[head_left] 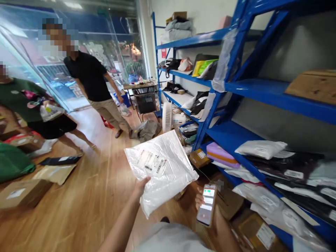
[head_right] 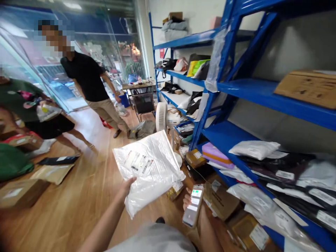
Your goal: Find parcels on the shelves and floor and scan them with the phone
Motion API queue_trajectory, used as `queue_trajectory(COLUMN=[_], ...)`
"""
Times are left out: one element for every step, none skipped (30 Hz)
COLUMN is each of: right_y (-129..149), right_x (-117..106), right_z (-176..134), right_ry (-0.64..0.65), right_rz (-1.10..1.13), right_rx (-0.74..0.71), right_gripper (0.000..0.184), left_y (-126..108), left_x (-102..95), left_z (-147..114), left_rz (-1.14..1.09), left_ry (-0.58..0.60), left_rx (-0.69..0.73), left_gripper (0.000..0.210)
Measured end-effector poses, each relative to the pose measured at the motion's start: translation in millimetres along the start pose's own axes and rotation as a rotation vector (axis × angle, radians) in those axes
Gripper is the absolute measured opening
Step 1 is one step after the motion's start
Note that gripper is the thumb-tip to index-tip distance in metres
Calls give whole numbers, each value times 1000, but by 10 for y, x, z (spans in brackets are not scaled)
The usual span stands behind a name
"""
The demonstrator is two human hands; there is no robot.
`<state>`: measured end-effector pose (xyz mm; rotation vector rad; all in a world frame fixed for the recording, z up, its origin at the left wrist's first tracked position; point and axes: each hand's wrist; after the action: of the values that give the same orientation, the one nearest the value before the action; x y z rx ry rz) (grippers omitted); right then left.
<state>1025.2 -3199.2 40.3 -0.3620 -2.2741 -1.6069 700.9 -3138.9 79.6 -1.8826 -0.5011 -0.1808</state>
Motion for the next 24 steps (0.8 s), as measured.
queue_trajectory(right_y=[-19,-16,7,50,107,174,244,314,378,432,475,505,524,532,535,535,535,537,542,549,556,560,560,556], right_x=[95,182,266,350,440,541,653,777,911,1050,1186,1313,1422,1507,1566,1599,1610,1603,1587,1568,1551,1540,1536,1538], right_z=[58,107,150,188,219,244,263,274,280,284,287,296,311,337,374,421,475,531,587,638,681,716,742,761], right_ry=[2,2,3,5,6,5,3,7,16,35,65,104,156,221,294,366,432,488,528,554,569,574,564,539], right_rz=[23,54,102,169,251,338,415,466,484,483,473,463,449,435,424,421,432,456,491,527,558,581,599,616], right_rx=[13,24,37,52,66,75,79,77,63,41,19,-4,-11,-3,17,43,66,81,81,77,77,78,82,84], right_gripper=[46,50,53,54,53,49,42,36,35,38,42,46,50,54,59,62,65,66,66,65,64,62,61,59], left_y=[-93,-174,-240,-291,-326,-346,-350,-342,-324,-300,-274,-249,-230,-217,-212,-216,-227,-245,-269,-298,-331,-368,-406,-445], left_x=[-129,-230,-304,-349,-368,-360,-329,-279,-214,-141,-65,6,65,107,127,124,96,49,-12,-79,-142,-191,-221,-228], left_z=[29,43,44,35,19,-2,-26,-53,-80,-107,-132,-156,-176,-194,-209,-220,-228,-234,-240,-247,-260,-280,-307,-339], left_rz=[-20,-42,-73,-114,-165,-223,-286,-345,-388,-412,-415,-401,-375,-346,-323,-305,-289,-276,-272,-286,-319,-368,-422,-472], left_ry=[-5,-16,-33,-54,-77,-95,-111,-123,-134,-143,-150,-151,-148,-146,-147,-157,-179,-204,-220,-220,-205,-187,-176,-181], left_rx=[-9,-12,-10,-8,-14,-26,-33,-27,-5,25,59,88,112,140,177,222,268,308,334,346,348,345,336,323], left_gripper=[73,71,70,67,64,60,56,54,54,54,56,58,60,61,64,67,70,73,76,78,80,81,83,82])
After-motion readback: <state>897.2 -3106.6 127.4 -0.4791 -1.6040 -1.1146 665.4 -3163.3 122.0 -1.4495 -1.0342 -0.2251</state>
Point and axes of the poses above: each hand's wrist, its own z-axis towards the middle knuckle, its own x-axis out of the palm, y = z × x, and after that the axes turned 5 degrees about -x, right-handed
